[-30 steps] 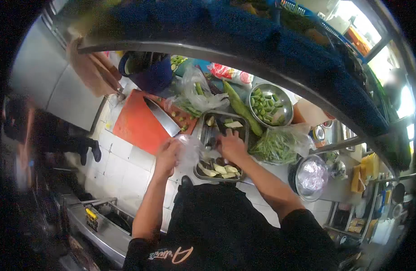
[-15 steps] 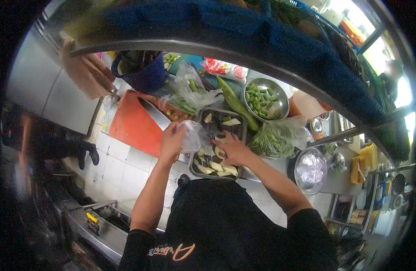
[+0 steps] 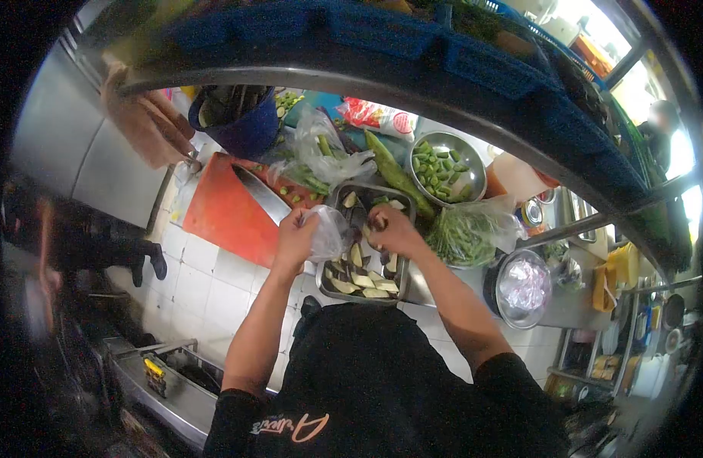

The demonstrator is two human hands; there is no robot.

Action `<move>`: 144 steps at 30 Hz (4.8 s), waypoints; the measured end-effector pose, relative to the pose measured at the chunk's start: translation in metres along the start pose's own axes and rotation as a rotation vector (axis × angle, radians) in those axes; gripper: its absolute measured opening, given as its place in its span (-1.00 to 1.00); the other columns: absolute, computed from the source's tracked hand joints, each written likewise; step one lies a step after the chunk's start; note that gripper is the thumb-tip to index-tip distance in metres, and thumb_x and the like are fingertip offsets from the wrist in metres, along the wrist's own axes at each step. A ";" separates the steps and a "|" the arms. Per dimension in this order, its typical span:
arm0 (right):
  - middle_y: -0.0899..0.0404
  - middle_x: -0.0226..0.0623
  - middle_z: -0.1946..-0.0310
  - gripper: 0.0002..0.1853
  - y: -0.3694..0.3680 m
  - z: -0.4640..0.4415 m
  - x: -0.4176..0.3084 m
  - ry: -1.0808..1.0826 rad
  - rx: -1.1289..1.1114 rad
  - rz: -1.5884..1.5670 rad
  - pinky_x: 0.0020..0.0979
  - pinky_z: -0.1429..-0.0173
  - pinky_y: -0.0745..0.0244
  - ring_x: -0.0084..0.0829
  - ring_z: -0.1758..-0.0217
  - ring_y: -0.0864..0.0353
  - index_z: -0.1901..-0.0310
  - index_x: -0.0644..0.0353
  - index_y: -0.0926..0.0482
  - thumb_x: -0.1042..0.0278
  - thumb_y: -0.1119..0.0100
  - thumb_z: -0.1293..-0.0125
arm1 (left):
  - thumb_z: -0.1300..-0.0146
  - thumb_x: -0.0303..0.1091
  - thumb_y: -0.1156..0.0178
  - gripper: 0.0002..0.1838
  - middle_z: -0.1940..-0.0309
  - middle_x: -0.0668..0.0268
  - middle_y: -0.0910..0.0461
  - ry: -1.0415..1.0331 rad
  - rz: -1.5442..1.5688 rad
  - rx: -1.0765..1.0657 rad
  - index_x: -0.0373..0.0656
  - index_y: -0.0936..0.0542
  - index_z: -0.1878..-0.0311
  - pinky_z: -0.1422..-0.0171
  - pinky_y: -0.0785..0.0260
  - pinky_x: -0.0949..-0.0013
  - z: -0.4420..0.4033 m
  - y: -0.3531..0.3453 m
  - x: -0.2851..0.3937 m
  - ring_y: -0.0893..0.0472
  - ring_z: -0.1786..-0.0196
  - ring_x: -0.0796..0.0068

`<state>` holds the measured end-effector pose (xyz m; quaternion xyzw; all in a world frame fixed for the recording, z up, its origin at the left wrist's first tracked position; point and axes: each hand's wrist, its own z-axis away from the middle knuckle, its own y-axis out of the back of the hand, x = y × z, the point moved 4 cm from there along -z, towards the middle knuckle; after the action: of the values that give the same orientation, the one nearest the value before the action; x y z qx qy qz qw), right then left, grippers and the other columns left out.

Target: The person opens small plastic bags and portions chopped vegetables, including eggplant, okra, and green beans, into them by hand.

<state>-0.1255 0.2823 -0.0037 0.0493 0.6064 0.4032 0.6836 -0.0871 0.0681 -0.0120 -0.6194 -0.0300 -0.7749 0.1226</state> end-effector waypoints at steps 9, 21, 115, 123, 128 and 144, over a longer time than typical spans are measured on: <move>-0.40 -0.02 0.12 -0.57 -0.008 0.043 -0.018 -0.150 -0.187 -1.754 -0.26 0.27 -0.57 -0.17 0.23 -0.52 0.00 0.12 -0.33 0.40 -0.06 -0.02 | -0.19 -0.33 -0.12 -0.83 0.48 0.37 -0.53 0.058 -0.171 0.022 -0.25 -0.57 0.32 0.34 -0.28 0.49 0.009 -0.015 0.015 -0.45 0.42 0.63; -0.47 -0.11 0.10 -0.59 -0.084 0.089 0.029 -0.172 -0.212 -1.603 -0.12 0.25 -0.51 -0.13 0.15 -0.54 -0.08 0.07 -0.31 0.16 0.02 -0.20 | -0.29 -0.31 0.00 -0.71 0.49 0.36 -0.53 0.144 -0.326 -0.407 -0.34 -0.59 0.15 0.48 -0.29 0.55 0.076 -0.045 -0.003 -0.45 0.51 0.66; -0.46 -0.15 0.29 -0.71 0.135 -0.095 0.127 0.070 0.702 0.212 -0.17 0.33 -0.42 -0.14 0.28 -0.51 0.09 0.07 -0.43 0.26 -0.14 -0.14 | 0.05 -0.59 0.09 -0.33 -0.18 -0.09 -0.36 -0.371 -0.803 -0.257 -0.26 -0.27 -0.28 -0.32 -0.13 0.36 0.044 -0.074 0.063 -0.35 -0.26 0.10; -0.47 -0.31 0.24 -0.85 0.150 -0.072 0.162 0.124 0.377 -1.457 -0.45 0.44 -0.41 -0.40 0.29 -0.47 0.24 0.11 -0.45 0.32 -0.10 -0.16 | 0.04 -0.53 0.05 -0.34 -0.18 -0.08 -0.35 -0.228 -0.641 -0.335 -0.26 -0.29 -0.27 -0.29 -0.18 0.32 0.020 -0.085 0.052 -0.40 -0.22 0.11; -0.50 -0.29 0.23 -0.82 0.124 0.002 0.029 0.291 0.117 -1.475 -0.48 0.45 -0.42 -0.48 0.29 -0.49 0.20 0.09 -0.43 0.30 -0.06 -0.17 | 0.03 -0.50 0.02 -0.36 -0.16 -0.08 -0.37 -0.240 -0.764 -0.348 -0.27 -0.31 -0.25 -0.30 -0.18 0.31 0.008 -0.110 0.057 -0.39 -0.22 0.08; -0.51 -0.17 0.08 -0.63 0.007 0.030 -0.006 0.054 0.288 -0.730 -0.33 -0.10 -0.38 -0.29 0.02 -0.49 0.00 0.26 -0.45 0.31 -0.06 -0.16 | 0.03 -0.53 -0.11 -0.37 -0.18 -0.06 -0.35 -0.367 -0.717 -0.355 -0.32 -0.31 -0.23 -0.31 -0.18 0.29 0.021 -0.114 0.027 -0.37 -0.23 0.10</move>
<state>-0.1027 0.2957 0.0124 -0.0847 0.6521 0.0453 0.7520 -0.0987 0.1784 0.0312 -0.7088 -0.1310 -0.6386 -0.2697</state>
